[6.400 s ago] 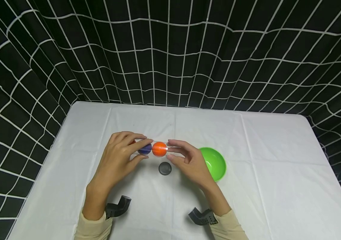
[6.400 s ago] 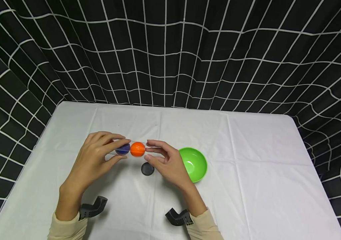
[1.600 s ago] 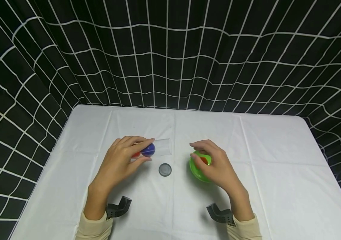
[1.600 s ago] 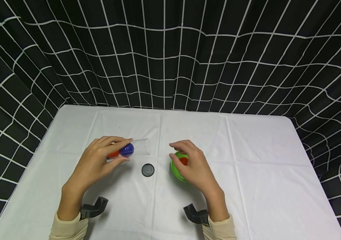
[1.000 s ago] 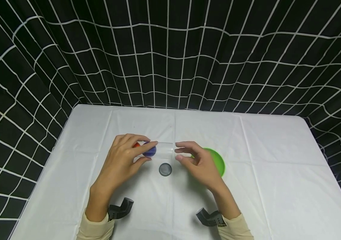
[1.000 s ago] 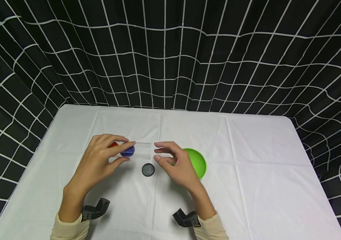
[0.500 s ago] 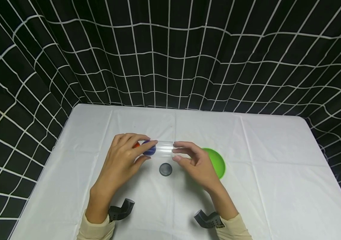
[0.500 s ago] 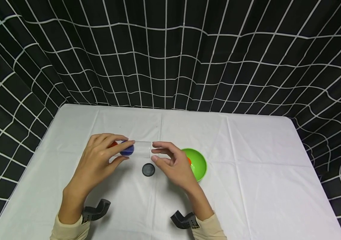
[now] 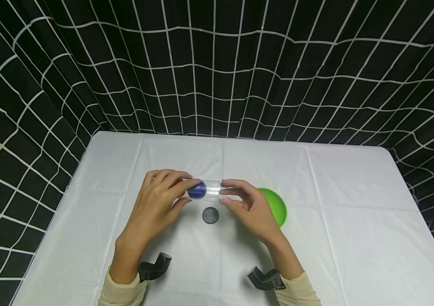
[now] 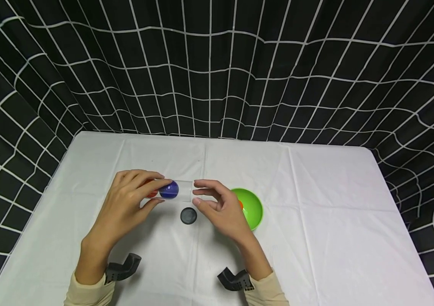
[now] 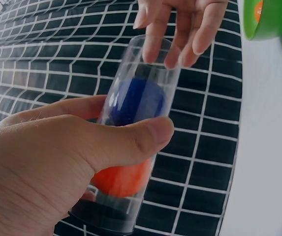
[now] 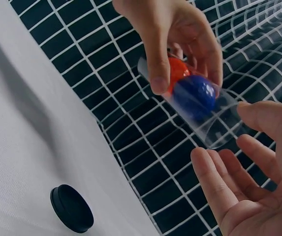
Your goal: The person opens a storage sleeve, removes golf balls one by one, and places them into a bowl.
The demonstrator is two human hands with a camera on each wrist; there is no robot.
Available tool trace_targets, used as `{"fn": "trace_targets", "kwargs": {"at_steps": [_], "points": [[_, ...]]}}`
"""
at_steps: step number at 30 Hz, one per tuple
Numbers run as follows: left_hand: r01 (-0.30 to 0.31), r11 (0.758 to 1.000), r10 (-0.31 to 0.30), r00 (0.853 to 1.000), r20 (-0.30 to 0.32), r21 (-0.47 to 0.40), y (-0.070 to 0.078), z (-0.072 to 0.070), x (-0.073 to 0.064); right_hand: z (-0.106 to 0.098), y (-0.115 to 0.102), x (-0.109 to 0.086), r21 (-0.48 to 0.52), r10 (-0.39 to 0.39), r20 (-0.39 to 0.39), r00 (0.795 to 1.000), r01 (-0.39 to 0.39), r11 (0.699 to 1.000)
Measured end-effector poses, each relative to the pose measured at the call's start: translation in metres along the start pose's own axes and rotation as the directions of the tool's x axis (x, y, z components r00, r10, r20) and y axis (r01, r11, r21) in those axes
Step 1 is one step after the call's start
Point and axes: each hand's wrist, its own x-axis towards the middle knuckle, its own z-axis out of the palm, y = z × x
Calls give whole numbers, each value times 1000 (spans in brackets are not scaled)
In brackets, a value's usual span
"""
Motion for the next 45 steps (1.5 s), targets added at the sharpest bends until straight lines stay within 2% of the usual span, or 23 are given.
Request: {"fn": "trace_targets", "kwargs": {"at_steps": [9, 15, 22, 28, 37, 45], "points": [[-32, 999, 32, 999, -25, 7, -1, 1, 1, 0, 2, 2, -9, -11, -3, 1000, 11, 1000], [-25, 1000, 25, 1000, -11, 11, 1, 1, 2, 0, 2, 3, -11, -20, 2, 1000, 20, 1000], [-13, 1000, 13, 1000, 9, -9, 0, 1, 1, 0, -1, 2, -9, 24, 4, 1000, -24, 1000], [-15, 1000, 15, 1000, 11, 1, -1, 2, 1, -1, -3, 0, -58, 61, -19, 998, -62, 996], [26, 999, -24, 999, 38, -40, -1, 2, 0, -7, -10, -3, 38, 17, -18, 1000, -16, 999], [50, 995, -47, 998, 38, -81, -2, 4, 0, -15, -12, -6, 31, -48, -39, 998, 49, 998]]}}
